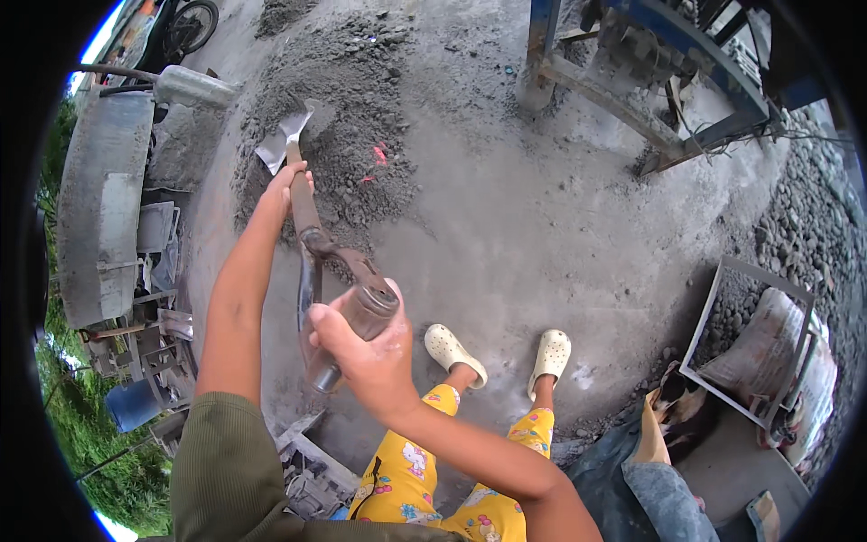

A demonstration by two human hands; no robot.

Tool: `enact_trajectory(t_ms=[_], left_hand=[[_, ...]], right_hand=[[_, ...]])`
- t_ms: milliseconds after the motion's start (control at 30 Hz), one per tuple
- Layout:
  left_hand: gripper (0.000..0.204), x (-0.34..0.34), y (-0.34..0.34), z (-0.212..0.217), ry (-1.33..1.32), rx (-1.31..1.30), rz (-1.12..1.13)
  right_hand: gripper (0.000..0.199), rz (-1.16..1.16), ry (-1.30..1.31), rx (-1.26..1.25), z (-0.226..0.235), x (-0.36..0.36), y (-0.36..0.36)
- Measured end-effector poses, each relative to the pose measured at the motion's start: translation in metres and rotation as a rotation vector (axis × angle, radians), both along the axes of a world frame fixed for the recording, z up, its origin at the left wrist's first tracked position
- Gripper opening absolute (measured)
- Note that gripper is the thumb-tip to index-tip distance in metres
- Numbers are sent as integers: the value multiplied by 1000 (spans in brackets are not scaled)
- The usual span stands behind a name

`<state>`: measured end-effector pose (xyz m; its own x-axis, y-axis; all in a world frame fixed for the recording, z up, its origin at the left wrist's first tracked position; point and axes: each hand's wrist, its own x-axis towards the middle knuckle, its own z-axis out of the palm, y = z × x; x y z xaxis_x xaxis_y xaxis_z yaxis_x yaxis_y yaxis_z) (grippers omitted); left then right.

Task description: Shoveling and mixing wet cement and sand on a construction site.

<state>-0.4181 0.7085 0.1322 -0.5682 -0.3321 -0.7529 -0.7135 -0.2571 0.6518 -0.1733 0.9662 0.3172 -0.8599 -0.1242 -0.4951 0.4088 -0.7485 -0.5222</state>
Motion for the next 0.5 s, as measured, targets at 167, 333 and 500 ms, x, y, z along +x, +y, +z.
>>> enact_trajectory(t_ms=[167, 333, 500], left_hand=[[12, 102, 27, -14, -10, 488, 158], [10, 181, 86, 70, -68, 894, 256], [12, 151, 136, 127, -19, 1078, 256]], right_hand=[[29, 299, 23, 278, -26, 99, 53], [27, 169, -3, 676, 44, 186, 106], [27, 47, 81, 847, 127, 148, 131]])
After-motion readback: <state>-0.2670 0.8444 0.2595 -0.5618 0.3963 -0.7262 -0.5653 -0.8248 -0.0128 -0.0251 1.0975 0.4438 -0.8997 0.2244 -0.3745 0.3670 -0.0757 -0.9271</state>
